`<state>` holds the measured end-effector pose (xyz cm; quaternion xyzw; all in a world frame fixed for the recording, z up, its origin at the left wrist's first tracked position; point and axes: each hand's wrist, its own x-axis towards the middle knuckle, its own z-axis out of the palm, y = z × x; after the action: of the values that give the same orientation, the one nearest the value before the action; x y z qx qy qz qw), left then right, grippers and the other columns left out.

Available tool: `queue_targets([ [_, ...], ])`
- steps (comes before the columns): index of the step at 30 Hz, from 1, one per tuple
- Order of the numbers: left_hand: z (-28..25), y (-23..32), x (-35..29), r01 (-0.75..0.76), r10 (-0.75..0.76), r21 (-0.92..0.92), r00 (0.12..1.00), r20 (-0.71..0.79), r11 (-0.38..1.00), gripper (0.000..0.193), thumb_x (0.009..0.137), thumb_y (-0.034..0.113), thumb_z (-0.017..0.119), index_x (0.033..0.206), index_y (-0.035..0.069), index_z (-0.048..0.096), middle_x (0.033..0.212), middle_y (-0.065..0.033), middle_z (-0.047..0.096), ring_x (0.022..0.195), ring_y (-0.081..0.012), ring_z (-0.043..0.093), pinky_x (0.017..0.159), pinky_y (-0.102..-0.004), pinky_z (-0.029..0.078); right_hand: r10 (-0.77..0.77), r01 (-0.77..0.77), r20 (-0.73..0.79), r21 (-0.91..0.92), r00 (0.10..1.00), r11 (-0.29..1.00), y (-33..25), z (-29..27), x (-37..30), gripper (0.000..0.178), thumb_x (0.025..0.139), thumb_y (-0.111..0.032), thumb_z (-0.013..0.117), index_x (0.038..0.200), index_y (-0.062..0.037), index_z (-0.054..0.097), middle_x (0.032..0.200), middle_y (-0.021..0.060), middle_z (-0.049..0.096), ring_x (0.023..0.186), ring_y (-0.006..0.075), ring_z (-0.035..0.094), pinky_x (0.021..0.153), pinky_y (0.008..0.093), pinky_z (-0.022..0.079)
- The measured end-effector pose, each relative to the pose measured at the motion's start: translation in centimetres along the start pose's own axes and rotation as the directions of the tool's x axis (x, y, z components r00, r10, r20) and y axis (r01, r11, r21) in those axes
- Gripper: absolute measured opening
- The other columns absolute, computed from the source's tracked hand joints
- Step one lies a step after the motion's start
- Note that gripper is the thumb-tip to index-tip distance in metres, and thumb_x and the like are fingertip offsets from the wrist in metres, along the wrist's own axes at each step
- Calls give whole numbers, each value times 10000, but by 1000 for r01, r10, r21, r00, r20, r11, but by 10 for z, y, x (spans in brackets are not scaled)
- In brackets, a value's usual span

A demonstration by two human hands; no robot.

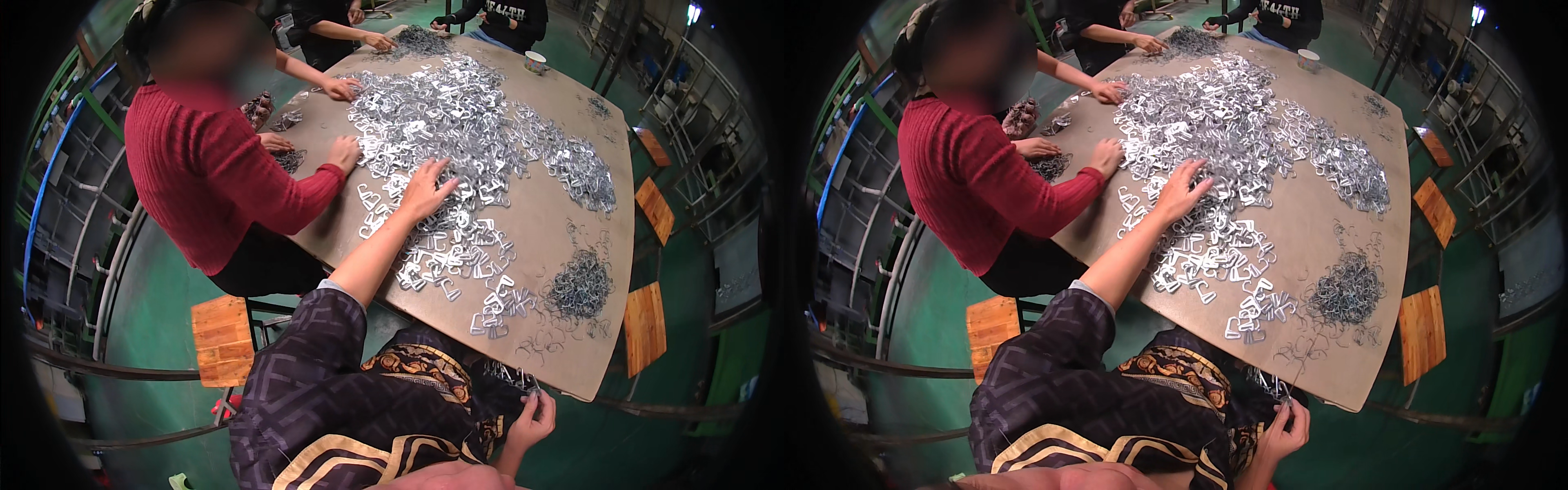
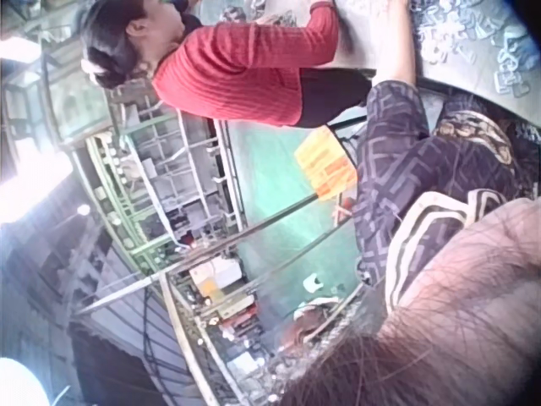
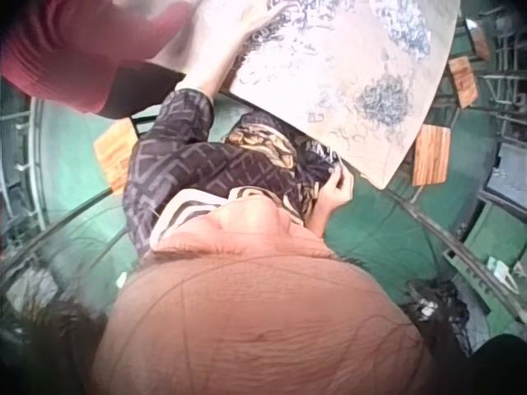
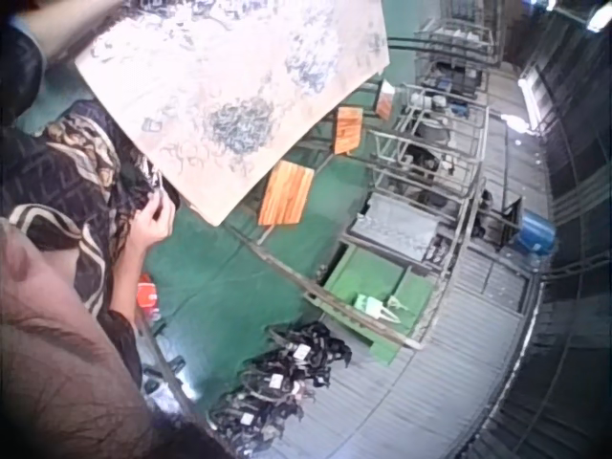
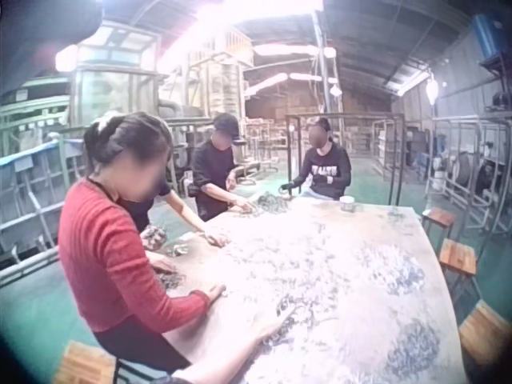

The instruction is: The person repeatedly picks up small metal hooks and wire loops from a table, connects them by hand, and places the assembled units onto a nearby hanging rack. Other people at the table perform similar assembly work.

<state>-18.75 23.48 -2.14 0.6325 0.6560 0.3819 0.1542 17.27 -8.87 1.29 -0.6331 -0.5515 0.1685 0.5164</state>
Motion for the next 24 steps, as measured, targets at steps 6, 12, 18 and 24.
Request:
queue_targets([
  [6,-30,-58,41,-64,85,59,871,-485,996,324,914,290,603,1101,27,634,1062,-177,597,999,-346,572,893,-436,446,9,-10,-29,-29,1000,1000,-5,-3,0,83,867,57,591,932,95,627,798,123,606,601,186,595,560,283,480],
  [12,-27,-114,93,358,-263,267,906,-332,895,701,894,602,509,1385,103,478,1379,-203,483,1281,-361,438,1079,-526,291,54,-55,-37,-55,998,997,-10,-3,-1,80,871,56,587,931,92,625,812,122,602,613,181,596,560,284,479],
  [18,-19,-60,68,136,-126,207,990,-59,969,638,896,576,532,1349,127,513,1266,-199,562,1221,-346,493,1005,-474,380,45,-48,-42,-81,998,996,-2,-8,0,80,915,12,576,962,64,614,814,71,575,641,135,582,577,256,471],
  [24,-44,-87,107,7,-44,-90,912,-408,996,267,914,273,592,1054,68,693,947,-181,696,879,-362,659,813,-423,511,75,-81,-67,-88,995,993,-6,-9,3,68,913,20,571,949,63,610,816,76,572,626,140,569,571,258,471],
])
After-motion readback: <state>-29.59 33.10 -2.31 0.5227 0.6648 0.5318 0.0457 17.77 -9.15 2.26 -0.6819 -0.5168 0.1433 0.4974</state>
